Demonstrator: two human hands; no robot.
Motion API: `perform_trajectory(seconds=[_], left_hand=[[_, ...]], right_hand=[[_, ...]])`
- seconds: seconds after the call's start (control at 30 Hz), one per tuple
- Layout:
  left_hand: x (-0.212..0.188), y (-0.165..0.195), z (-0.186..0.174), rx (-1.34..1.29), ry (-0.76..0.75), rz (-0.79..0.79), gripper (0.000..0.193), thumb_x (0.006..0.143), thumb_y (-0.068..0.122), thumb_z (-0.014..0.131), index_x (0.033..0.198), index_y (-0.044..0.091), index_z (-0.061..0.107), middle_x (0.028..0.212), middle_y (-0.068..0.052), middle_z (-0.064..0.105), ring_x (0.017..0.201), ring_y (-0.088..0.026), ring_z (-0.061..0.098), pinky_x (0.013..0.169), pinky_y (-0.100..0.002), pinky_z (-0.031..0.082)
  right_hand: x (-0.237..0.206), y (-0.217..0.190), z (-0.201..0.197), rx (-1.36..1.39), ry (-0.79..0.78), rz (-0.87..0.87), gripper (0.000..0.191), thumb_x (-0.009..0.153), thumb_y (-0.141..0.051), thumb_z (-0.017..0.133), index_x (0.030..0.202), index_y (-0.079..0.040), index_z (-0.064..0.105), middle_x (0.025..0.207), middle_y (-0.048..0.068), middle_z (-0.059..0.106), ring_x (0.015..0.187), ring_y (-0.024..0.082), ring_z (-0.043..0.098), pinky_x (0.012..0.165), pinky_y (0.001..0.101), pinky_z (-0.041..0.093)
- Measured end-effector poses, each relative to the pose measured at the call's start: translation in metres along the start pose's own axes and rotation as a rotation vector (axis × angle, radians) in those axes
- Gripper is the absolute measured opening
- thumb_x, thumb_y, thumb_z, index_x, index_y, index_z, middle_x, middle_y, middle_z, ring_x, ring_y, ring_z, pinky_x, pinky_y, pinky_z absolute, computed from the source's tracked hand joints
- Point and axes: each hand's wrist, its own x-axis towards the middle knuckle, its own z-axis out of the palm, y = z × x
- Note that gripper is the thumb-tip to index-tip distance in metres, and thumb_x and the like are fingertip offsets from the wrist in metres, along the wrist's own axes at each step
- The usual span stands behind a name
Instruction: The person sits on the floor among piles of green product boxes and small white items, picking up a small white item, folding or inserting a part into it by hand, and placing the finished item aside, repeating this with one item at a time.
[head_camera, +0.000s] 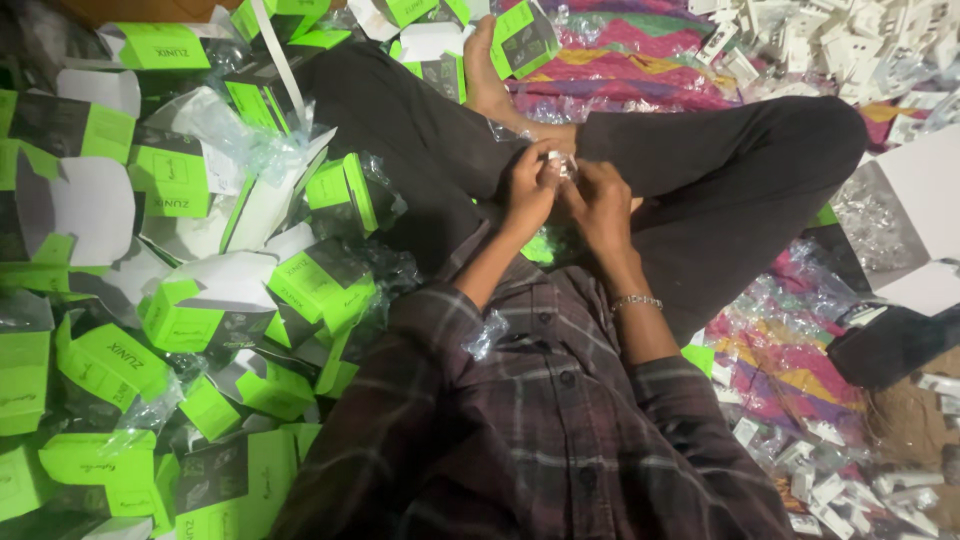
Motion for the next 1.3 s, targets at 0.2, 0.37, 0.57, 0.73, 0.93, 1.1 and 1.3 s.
perform_trajectory(seconds=[0.2,0.37,0.57,0.73,0.93,1.1,1.3], left_hand=[[-0.001,-0.003,0.004,0.009,0.000,0.087,0.029,0.105,0.005,0.056,0.134,-0.001,0.056,0.097,-0.008,0.067,0.082,-0.010,0.062,0.070,-0.024,0.052],[-0.007,0.002,0.005,0.172,-0.035,0.164,0.030,0.102,-0.001,0.058,0.132,-0.003,0.056,0.111,-0.012,0.069,0.102,-0.016,0.068,0.085,-0.028,0.056],[-0.010,0.003,0.002,0.327,-0.034,0.164,0.033,0.101,0.001,0.058,0.134,-0.002,0.054,0.113,-0.013,0.072,0.104,-0.017,0.069,0.090,-0.029,0.055],[-0.010,0.002,0.002,0.332,-0.055,0.177,0.034,0.102,0.006,0.062,0.135,-0.002,0.055,0.107,-0.014,0.071,0.097,-0.016,0.068,0.085,-0.029,0.055],[-0.010,0.004,0.000,0.400,-0.018,0.176,0.036,0.104,0.010,0.059,0.138,-0.001,0.055,0.112,-0.014,0.072,0.097,-0.018,0.069,0.086,-0.030,0.055],[-0.008,-0.002,-0.003,0.467,-0.023,0.380,0.032,0.110,0.009,0.049,0.141,-0.002,0.054,0.124,-0.015,0.068,0.112,-0.022,0.067,0.097,-0.033,0.053],[-0.003,-0.008,-0.007,0.314,-0.096,0.216,0.030,0.109,0.010,0.054,0.136,-0.001,0.058,0.112,-0.011,0.071,0.097,-0.016,0.067,0.086,-0.030,0.056]], right_hand=[[0.003,0.007,-0.004,0.091,-0.128,0.275,0.022,0.087,-0.019,0.082,0.096,0.000,0.075,0.086,0.016,0.072,0.080,0.034,0.069,0.074,0.0426,0.052],[-0.001,0.002,-0.006,-0.129,-0.087,0.265,0.020,0.086,-0.018,0.080,0.084,0.001,0.073,0.080,0.019,0.074,0.076,0.039,0.071,0.077,0.0555,0.044],[0.000,0.005,-0.001,-0.236,-0.209,0.240,0.027,0.087,-0.027,0.077,0.086,-0.001,0.073,0.080,0.028,0.068,0.078,0.048,0.067,0.073,0.0563,0.050],[0.002,0.011,-0.002,-0.131,-0.160,0.260,0.028,0.087,-0.024,0.074,0.081,0.003,0.071,0.076,0.030,0.066,0.077,0.047,0.067,0.072,0.0543,0.051],[0.000,-0.005,-0.010,-0.029,-0.014,0.321,0.025,0.094,-0.020,0.069,0.085,0.004,0.070,0.075,0.027,0.067,0.072,0.042,0.069,0.068,0.0492,0.051],[-0.007,-0.014,-0.029,0.010,0.246,0.161,0.016,0.094,-0.011,0.067,0.099,0.002,0.075,0.084,0.023,0.071,0.073,0.033,0.074,0.064,0.0399,0.056],[-0.005,-0.012,-0.031,0.134,0.164,0.118,0.017,0.092,-0.011,0.070,0.102,0.002,0.075,0.093,0.020,0.074,0.083,0.030,0.077,0.075,0.0370,0.059]])
